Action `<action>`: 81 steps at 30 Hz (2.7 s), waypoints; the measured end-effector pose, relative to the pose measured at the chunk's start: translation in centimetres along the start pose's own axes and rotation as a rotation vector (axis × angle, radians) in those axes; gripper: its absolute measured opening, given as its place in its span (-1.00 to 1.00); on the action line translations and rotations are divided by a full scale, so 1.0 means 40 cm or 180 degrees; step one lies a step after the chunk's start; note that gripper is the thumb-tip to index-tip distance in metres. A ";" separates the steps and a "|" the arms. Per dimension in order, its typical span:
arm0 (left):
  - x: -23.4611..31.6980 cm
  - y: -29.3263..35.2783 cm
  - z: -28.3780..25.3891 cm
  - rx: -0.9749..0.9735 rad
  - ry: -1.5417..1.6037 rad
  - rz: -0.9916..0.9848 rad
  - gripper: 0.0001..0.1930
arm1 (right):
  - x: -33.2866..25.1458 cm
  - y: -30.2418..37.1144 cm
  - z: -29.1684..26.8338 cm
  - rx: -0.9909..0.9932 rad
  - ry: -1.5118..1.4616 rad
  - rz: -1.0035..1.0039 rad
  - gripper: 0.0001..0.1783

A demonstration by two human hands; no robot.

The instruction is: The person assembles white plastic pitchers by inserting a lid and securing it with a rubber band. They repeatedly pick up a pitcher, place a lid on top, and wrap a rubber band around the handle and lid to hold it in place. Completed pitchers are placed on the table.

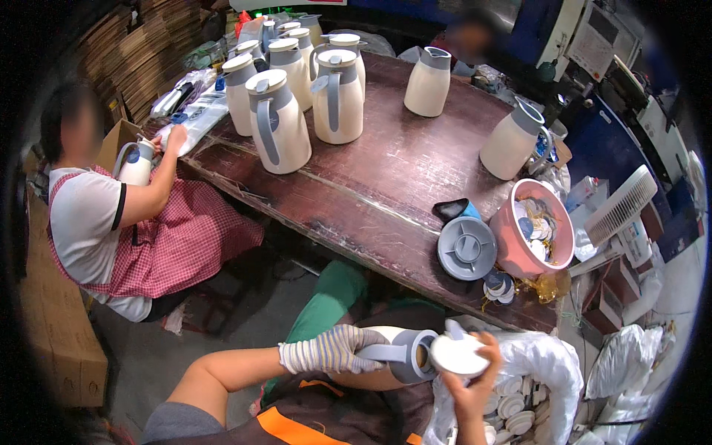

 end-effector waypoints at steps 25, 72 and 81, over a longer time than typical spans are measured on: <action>-0.099 -0.166 -0.057 0.0849 0.0298 -0.0234 -0.70 | -0.067 -0.002 0.283 -0.2618 0.1447 -0.1274 -0.47; 0.030 -0.016 0.133 -0.1242 0.1017 -0.0768 -0.78 | 0.069 -0.147 0.187 -0.2221 0.0875 -0.0308 -0.39; 0.055 -0.075 0.029 0.0129 0.1949 -0.0512 -0.66 | 0.251 -0.402 -0.159 0.0694 0.3567 -0.0719 -0.56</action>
Point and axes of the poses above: each hand's wrist, its own y-axis away from the middle knuckle, its own z-axis out of the palm, x = y × z, the point moved 7 cm from there along -y, towards the middle knuckle, and after that the axes turned 15 degrees about -y, right-handed, at the moved point
